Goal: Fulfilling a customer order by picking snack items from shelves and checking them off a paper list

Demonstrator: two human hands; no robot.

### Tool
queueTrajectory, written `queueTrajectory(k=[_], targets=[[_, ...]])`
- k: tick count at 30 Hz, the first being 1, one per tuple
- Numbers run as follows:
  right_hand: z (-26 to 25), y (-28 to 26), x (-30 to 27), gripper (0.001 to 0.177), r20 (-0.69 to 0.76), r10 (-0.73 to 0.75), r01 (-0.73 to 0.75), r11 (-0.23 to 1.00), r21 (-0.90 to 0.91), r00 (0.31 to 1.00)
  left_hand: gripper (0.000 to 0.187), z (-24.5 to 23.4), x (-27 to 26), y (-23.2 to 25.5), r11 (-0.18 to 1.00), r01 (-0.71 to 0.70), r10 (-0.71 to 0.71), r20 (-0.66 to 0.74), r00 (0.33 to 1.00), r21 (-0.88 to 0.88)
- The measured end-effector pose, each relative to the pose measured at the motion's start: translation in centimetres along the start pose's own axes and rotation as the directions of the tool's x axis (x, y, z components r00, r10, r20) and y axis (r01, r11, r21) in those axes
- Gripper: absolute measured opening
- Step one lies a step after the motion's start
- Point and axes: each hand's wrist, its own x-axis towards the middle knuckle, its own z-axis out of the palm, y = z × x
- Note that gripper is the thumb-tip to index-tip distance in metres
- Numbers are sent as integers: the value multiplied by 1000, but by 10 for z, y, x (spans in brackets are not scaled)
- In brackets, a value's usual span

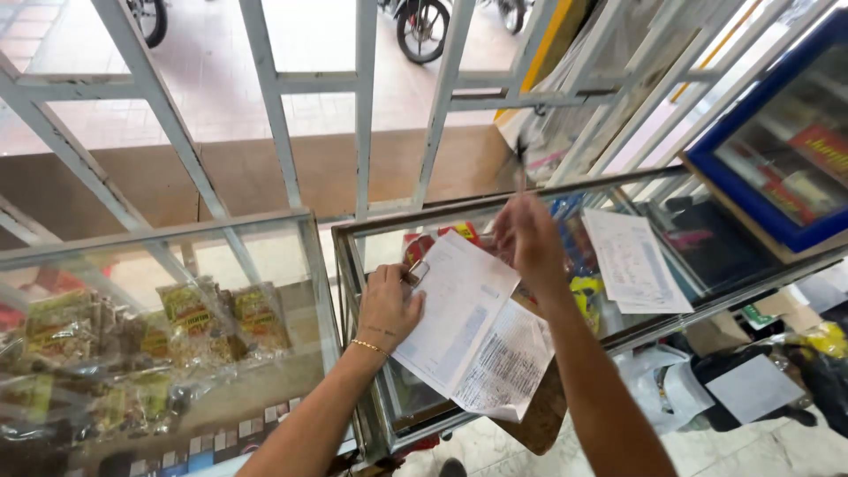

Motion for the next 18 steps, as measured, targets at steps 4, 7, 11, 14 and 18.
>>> queueTrajectory(k=[4,7,11,14,18], targets=[[5,-36,-76,31,1,148,-142,948,-286,989,67,5,9,-1,999,37,-38,28,999,20],[-14,-8,-122,66,-59,604,-480,567,-669,795,69,1,8,-3,995,-1,-11,123,992,101],[-69,95,-219,71,-519,473,-681,647,-345,712,69,14,17,-8,995,-96,96,95,991,-7],[-60,94,-279,52,-545,702,-672,675,305,458,66,18,12,2,969,-234,243,140,960,-77],[-52,58,-315,34,-356,850,-295,481,826,389,74,-7,1,26,926,-66,207,352,913,-373]])
